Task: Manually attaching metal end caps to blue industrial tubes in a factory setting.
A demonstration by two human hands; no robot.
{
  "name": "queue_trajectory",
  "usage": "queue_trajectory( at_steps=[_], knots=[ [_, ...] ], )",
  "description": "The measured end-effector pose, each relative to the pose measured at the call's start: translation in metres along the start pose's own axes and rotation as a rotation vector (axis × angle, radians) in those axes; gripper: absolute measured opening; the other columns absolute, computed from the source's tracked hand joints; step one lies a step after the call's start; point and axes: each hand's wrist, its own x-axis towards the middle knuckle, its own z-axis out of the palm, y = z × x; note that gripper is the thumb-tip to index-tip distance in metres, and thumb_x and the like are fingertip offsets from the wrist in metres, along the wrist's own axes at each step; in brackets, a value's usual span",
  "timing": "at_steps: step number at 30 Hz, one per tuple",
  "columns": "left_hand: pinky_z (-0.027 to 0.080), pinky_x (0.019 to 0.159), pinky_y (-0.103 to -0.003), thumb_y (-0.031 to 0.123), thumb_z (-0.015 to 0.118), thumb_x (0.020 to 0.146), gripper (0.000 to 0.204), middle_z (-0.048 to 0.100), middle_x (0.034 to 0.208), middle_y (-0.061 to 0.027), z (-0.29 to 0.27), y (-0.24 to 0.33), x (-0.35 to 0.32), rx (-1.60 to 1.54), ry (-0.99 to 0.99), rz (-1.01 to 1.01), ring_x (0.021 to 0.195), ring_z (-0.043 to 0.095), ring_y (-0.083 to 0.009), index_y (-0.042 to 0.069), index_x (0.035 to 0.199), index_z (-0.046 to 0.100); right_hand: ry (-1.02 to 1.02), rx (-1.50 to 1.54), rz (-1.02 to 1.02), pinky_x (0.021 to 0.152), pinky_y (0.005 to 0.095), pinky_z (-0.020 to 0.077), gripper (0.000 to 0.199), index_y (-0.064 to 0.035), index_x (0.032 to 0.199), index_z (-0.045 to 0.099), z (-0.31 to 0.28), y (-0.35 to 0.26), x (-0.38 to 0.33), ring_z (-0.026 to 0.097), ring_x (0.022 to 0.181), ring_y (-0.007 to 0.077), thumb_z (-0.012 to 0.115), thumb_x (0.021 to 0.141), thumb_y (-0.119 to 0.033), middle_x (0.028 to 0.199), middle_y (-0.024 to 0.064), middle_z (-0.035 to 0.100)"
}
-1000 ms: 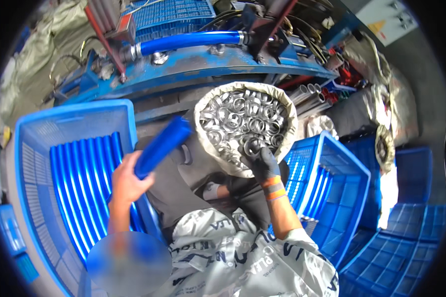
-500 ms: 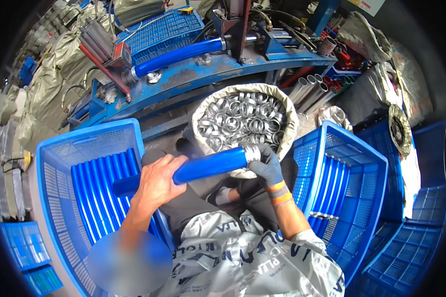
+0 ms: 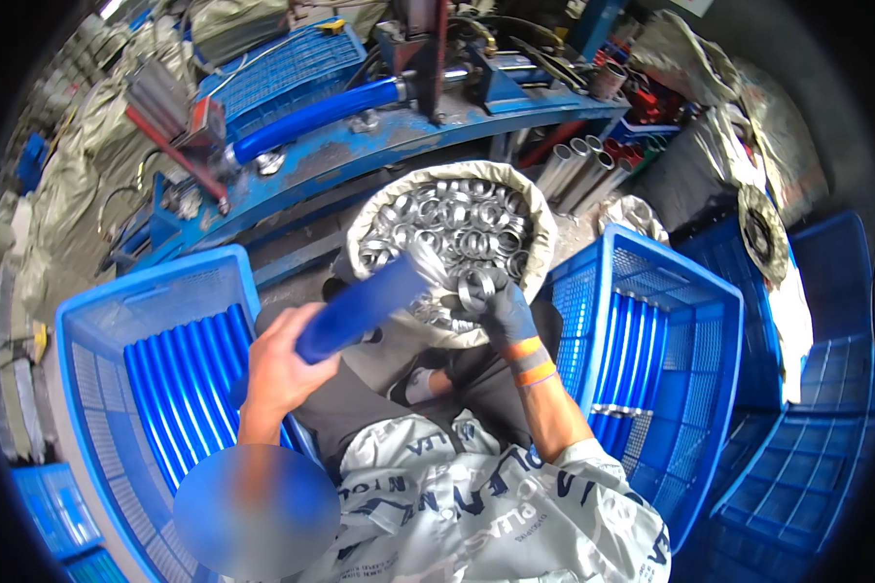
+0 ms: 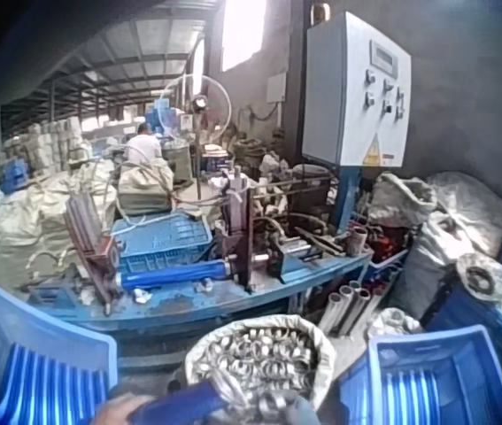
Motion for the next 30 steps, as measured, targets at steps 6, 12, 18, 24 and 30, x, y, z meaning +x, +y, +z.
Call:
queue_trajectory(
  at_steps=[6,12,18,24,30],
  knots=[
    [0.06,0.114,-0.046,0.04,0.082,0.11,0.069,0.076,0.141,-0.0194,0.028,-0.053,-0.024,-1.116,0.412,-0.223,0.133,0.073,-0.0305,0.0,0.16,0.055,-0.131,0.211,0.063,0.093,0.0442,0.0703,0.14,-0.013,0.182,0.036,0.015,0.004,-0.008,0.083,0.113,0.0298,0.08,0.079,-0.097,0.155,0.0187,0.073],
    [0.061,0.119,-0.048,0.049,0.077,0.113,0.064,0.073,0.152,-0.017,0.077,-0.044,-0.04,-1.553,0.393,-0.409,0.141,0.071,-0.0297,0.006,0.157,0.061,-0.119,0.091,-0.081,0.11,0.0451,0.0653,0.126,-0.0075,0.181,0.037,0.036,0.001,-0.009,0.073,0.139,0.0285,0.098,0.086,-0.064,0.169,0.0201,0.061],
    [0.061,0.12,-0.047,0.049,0.079,0.112,0.063,0.072,0.151,-0.0172,0.086,-0.053,-0.043,-1.508,0.427,-0.452,0.141,0.072,-0.0299,0.005,0.154,0.064,-0.196,0.061,-0.093,0.124,0.0466,0.058,0.106,-0.0023,0.179,0.04,0.043,-0.01,-0.008,0.064,0.152,0.0293,0.096,0.09,-0.004,0.172,0.021,0.059],
    [0.062,0.118,-0.048,0.048,0.079,0.112,0.06,0.074,0.148,-0.0174,0.09,-0.056,-0.038,-1.475,0.456,-0.449,0.138,0.074,-0.0304,0.005,0.151,0.065,-0.166,-0.113,-0.101,0.123,0.0405,0.0548,0.1,0.0004,0.176,0.048,0.042,-0.012,-0.005,0.068,0.143,0.024,0.095,0.089,0.003,0.164,0.0134,0.065],
    [0.063,0.117,-0.05,0.047,0.079,0.112,0.057,0.076,0.145,-0.016,0.096,-0.063,-0.035,-1.458,0.435,-0.435,0.136,0.075,-0.0304,0.006,0.149,0.066,-0.18,-0.186,-0.04,0.123,0.04,0.0541,0.098,0.0022,0.177,0.046,0.036,-0.008,0.005,0.067,0.144,0.0223,0.094,0.091,0.004,0.164,0.0133,0.064]
  ],
)
